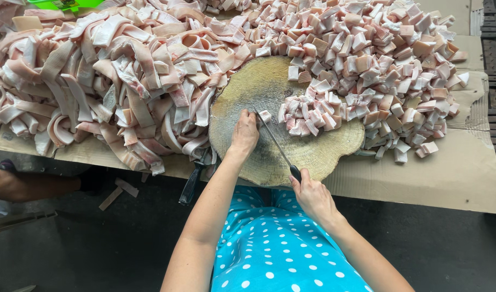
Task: The person cuts strips of raw pork skin into small cubes using a knife on a circular wooden cutting board, moving pieces from a pile on the left to the right after cutting.
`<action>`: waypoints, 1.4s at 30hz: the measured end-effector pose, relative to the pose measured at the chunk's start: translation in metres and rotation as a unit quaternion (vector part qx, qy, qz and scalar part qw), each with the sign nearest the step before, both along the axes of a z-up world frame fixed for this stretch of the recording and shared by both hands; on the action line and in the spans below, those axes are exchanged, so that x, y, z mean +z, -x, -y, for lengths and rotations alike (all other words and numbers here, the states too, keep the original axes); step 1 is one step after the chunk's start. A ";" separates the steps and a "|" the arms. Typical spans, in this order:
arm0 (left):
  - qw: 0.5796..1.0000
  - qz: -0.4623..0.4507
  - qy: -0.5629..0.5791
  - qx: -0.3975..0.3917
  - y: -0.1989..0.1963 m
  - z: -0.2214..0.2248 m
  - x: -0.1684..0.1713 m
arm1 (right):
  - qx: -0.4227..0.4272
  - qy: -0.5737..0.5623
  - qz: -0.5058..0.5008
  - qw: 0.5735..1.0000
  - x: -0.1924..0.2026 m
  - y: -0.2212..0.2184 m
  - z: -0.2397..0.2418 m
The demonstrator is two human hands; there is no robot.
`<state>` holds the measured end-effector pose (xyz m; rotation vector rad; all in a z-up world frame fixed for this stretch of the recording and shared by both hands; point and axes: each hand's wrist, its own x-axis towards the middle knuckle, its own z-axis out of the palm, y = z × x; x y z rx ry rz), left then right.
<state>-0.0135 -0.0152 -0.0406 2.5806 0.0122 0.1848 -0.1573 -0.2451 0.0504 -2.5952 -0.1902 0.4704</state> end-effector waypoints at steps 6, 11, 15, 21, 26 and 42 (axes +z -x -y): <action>0.999 -0.039 -0.021 -0.015 -0.007 -0.002 0.010 | -0.010 -0.052 -0.055 0.997 -0.011 -0.022 -0.014; 0.999 -0.024 -0.007 -0.036 -0.008 -0.008 0.018 | -0.011 -0.061 -0.047 0.997 -0.026 -0.067 -0.041; 0.999 -0.014 -0.008 -0.045 -0.011 -0.008 0.017 | -0.003 -0.093 -0.063 0.994 -0.033 -0.098 -0.051; 0.998 -0.003 0.035 -0.056 -0.006 -0.013 0.016 | -0.017 -0.094 -0.079 0.992 -0.033 -0.133 -0.081; 0.997 0.018 0.076 -0.019 0.002 -0.008 0.003 | -0.009 -0.092 -0.046 0.995 -0.036 -0.145 -0.091; 0.983 0.081 0.149 -0.071 -0.020 0.014 0.006 | -0.209 -0.313 -0.127 0.918 0.005 -0.094 0.014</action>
